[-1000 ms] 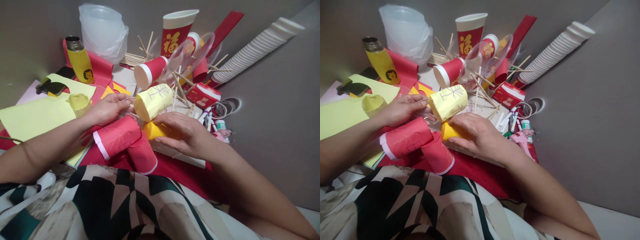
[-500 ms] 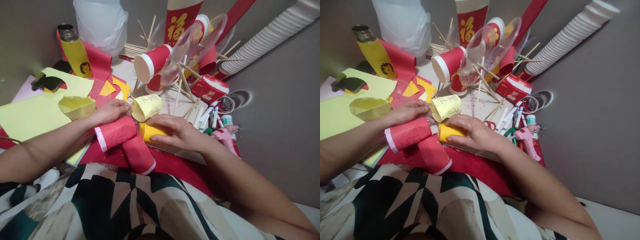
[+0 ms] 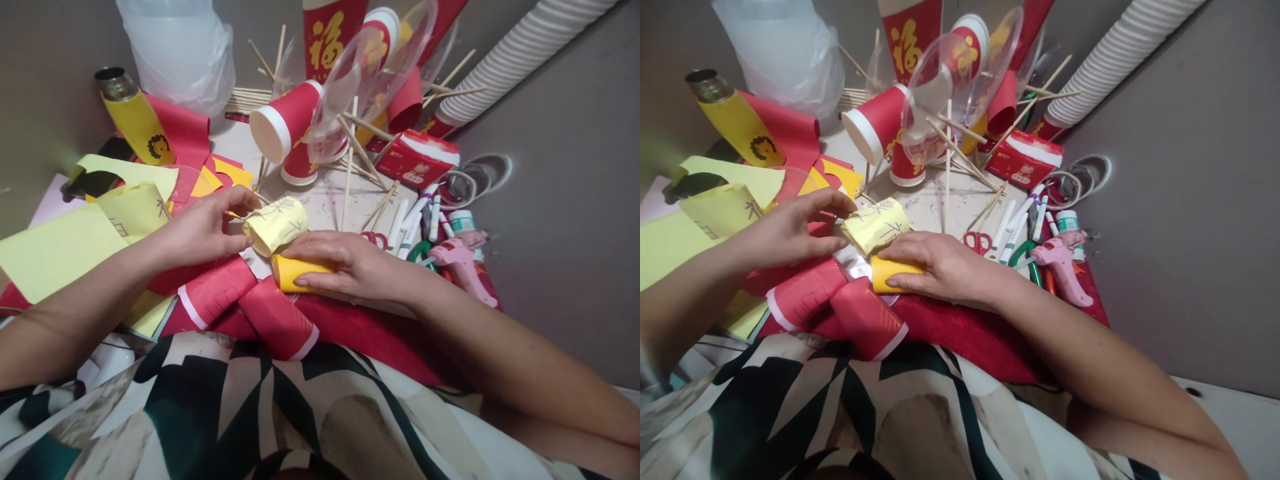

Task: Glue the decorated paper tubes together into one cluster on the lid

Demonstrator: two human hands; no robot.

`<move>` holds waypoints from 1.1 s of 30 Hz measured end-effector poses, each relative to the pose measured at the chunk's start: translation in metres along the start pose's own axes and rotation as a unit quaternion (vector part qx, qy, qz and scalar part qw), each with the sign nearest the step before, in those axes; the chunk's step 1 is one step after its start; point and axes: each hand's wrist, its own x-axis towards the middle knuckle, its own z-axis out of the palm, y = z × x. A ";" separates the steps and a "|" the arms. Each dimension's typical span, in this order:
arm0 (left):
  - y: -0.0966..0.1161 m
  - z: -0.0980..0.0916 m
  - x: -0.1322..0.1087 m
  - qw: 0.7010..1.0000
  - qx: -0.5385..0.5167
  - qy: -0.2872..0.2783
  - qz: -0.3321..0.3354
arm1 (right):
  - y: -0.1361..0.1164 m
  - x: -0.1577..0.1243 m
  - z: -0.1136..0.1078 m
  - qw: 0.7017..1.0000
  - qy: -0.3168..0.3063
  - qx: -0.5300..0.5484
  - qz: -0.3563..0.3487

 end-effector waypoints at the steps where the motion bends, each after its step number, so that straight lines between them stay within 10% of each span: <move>1: 0.002 0.000 -0.001 0.998 0.058 0.010 0.020 | 0.000 0.000 0.000 1.000 0.001 0.003 -0.001; 13: -0.011 0.003 0.012 0.924 0.309 0.024 0.223 | 0.004 -0.002 0.000 1.000 -0.002 -0.002 0.000; 33: 0.019 0.022 -0.005 0.959 0.283 -0.019 0.017 | -0.004 0.016 -0.013 0.991 -0.115 -0.058 0.026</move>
